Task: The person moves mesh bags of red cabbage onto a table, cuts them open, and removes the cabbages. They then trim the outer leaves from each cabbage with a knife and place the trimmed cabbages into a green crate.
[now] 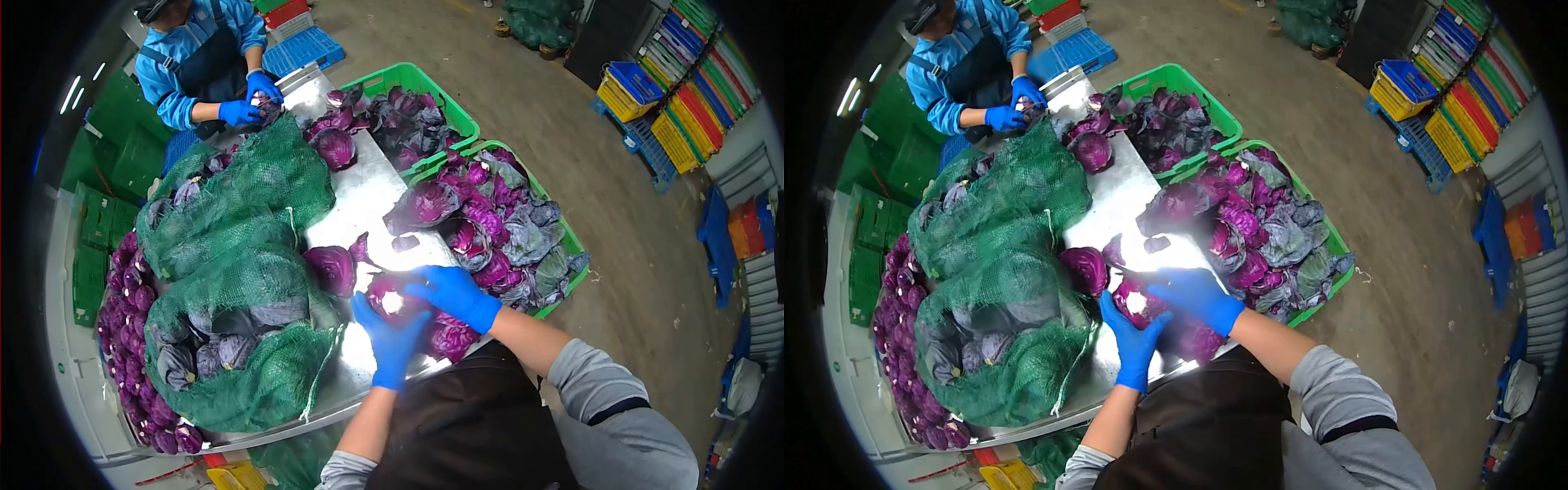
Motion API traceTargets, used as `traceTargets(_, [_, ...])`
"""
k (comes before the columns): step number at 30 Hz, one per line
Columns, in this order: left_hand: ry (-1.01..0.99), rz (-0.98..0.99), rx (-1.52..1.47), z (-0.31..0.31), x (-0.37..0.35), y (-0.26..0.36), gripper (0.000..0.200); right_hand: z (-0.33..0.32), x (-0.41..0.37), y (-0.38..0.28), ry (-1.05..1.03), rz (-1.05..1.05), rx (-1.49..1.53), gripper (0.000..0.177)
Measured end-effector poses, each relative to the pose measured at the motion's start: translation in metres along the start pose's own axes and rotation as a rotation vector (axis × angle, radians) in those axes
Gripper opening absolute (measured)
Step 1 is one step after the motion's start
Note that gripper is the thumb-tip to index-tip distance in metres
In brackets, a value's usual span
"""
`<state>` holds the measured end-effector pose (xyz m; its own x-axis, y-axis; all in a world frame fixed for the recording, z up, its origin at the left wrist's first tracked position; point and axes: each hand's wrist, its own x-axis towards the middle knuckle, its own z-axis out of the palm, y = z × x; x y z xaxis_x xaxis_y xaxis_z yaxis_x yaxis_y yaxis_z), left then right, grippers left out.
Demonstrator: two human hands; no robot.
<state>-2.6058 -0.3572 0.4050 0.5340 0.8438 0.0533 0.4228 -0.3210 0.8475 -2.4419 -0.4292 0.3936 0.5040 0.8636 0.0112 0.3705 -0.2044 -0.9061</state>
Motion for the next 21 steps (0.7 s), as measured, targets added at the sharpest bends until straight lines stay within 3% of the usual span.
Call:
traceTargets(2, [-0.052,0.013,-0.015,-0.003,0.012,0.002,0.122,0.01,-0.01,0.007,0.204,-0.13,-0.155,0.034])
traceTargets(4, [-0.102,0.018,-0.025,-0.006,0.021,0.002,0.123,0.014,-0.02,0.009,0.246,-0.147,-0.175,0.035])
traceTargets(7, [-0.17,0.017,0.023,-0.002,0.04,0.004,0.121,0.007,-0.028,0.01,0.233,0.171,-0.072,0.031])
traceTargets(10, [-0.302,-0.056,0.037,-0.012,0.055,0.026,0.119,0.009,-0.031,0.017,0.286,0.144,-0.054,0.031])
traceTargets(12, [-0.267,0.012,0.119,-0.005,0.059,0.023,0.117,-0.002,-0.026,0.007,0.227,0.186,-0.073,0.037])
traceTargets(14, [-0.231,0.074,0.202,-0.003,0.064,0.022,0.116,-0.017,-0.021,-0.009,0.231,-0.114,-0.579,0.057])
traceTargets(17, [-0.315,0.03,0.185,-0.005,0.071,0.026,0.117,-0.032,-0.016,-0.044,0.057,-0.041,-0.579,0.071])
traceTargets(20, [-0.351,-0.054,0.153,-0.007,0.077,0.029,0.118,-0.021,-0.01,-0.035,0.093,-0.164,-0.627,0.073])
traceTargets(21, [-0.36,-0.052,0.068,-0.009,0.079,0.028,0.116,-0.021,-0.009,-0.037,-0.066,0.03,-0.598,0.069])
